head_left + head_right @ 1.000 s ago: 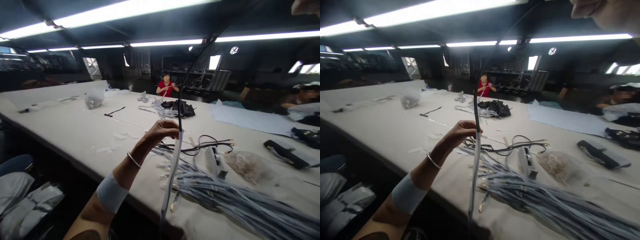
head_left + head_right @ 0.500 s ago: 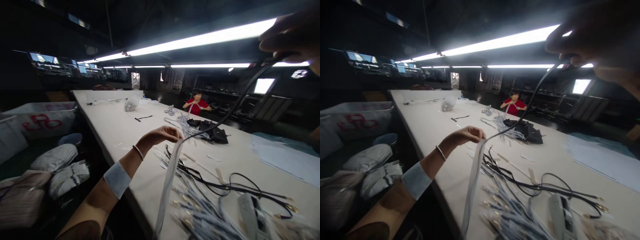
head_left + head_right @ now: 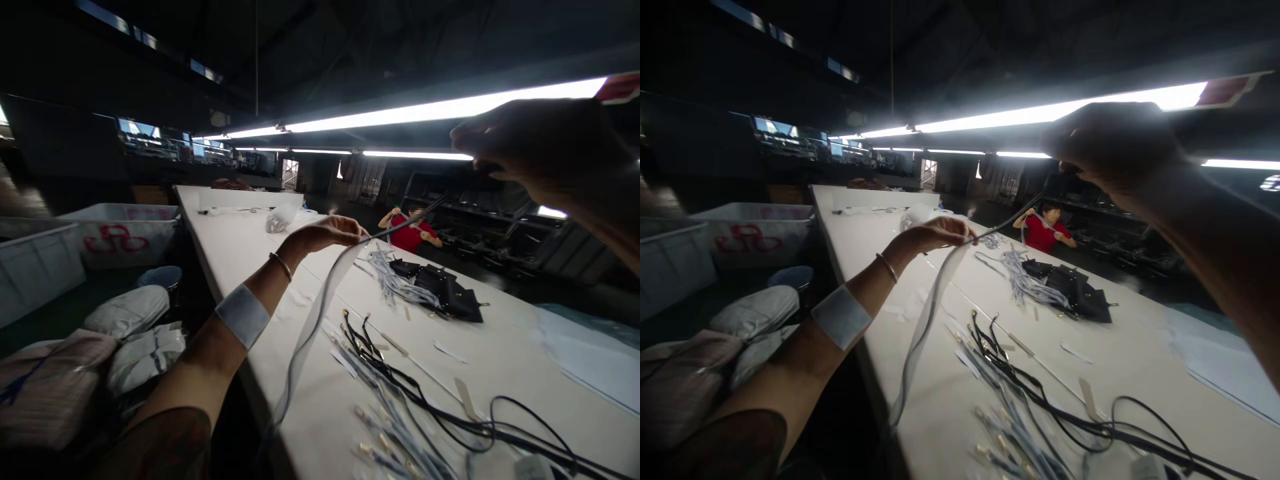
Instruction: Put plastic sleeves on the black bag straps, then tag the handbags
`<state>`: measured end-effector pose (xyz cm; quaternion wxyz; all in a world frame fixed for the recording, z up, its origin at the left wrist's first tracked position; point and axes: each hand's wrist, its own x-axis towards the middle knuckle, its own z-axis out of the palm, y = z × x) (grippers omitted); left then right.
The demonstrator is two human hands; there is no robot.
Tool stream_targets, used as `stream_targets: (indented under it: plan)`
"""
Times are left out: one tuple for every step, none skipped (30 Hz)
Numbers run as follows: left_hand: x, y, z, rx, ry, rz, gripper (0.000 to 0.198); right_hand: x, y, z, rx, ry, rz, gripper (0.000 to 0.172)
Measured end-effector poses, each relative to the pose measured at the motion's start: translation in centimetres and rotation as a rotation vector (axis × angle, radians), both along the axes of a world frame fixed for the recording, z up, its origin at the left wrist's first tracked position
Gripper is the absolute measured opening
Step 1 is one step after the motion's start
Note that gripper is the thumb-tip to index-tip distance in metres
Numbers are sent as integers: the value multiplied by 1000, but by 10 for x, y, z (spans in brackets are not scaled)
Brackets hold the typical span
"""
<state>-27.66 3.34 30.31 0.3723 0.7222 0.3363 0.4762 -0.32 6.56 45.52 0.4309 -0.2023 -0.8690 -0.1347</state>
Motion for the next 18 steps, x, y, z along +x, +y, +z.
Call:
stream_targets:
  plan:
    - [3, 1, -1, -6, 29, -15, 36, -4, -3, -2, 5, 24, -46, 57]
    - [7, 2, -1, -11, 50, -24, 35, -8, -6, -7, -3, 34, -75, 51]
    - [12, 4, -1, -10, 51, -30, 34, -13, -9, -13, -18, 25, -88, 43]
    - [18, 6, -1, 0, 31, -34, 34, -18, -12, -21, -36, -2, -88, 37]
    - [23, 9, -1, 7, 8, -42, 35, -23, -14, -30, -50, -43, -79, 36]
    - [29, 13, 0, 7, -9, -55, 35, -27, -15, -38, -52, -87, -68, 39]
    - [33, 17, 0, 4, -21, -82, 36, -30, -16, -46, -45, -146, -66, 44]
    - [37, 22, 1, 5, -39, -116, 36, -33, -17, -52, -36, -205, -76, 48]
    - [40, 28, 1, 16, -63, -148, 37, -33, -16, -57, -30, -250, -92, 51]
    - [41, 33, 1, 28, -81, -169, 37, -33, -15, -61, -25, -279, -116, 53]
    - [41, 39, 1, 31, -86, -175, 36, -32, -14, -63, -17, -290, -151, 53]
    - [41, 44, 0, 23, -78, -179, 36, -29, -11, -63, -5, -291, -192, 54]
    - [41, 48, 0, 10, -72, -187, 35, -27, -9, -63, 14, -289, -237, 56]
    - [40, 52, -1, 4, -83, -205, 34, -24, -7, -63, 36, -286, -277, 57]
    - [40, 56, -1, 4, -104, -233, 32, -21, -6, -62, 50, -291, -308, 59]
    - [42, 60, -1, 5, -126, -258, 31, -19, -5, -62, 47, -296, -331, 61]
    - [44, 63, 0, 6, -140, -271, 30, -19, -5, -62, 28, -299, -348, 63]
    - [48, 67, 1, 3, -146, -274, 30, -19, -6, -64, -2, -301, -354, 65]
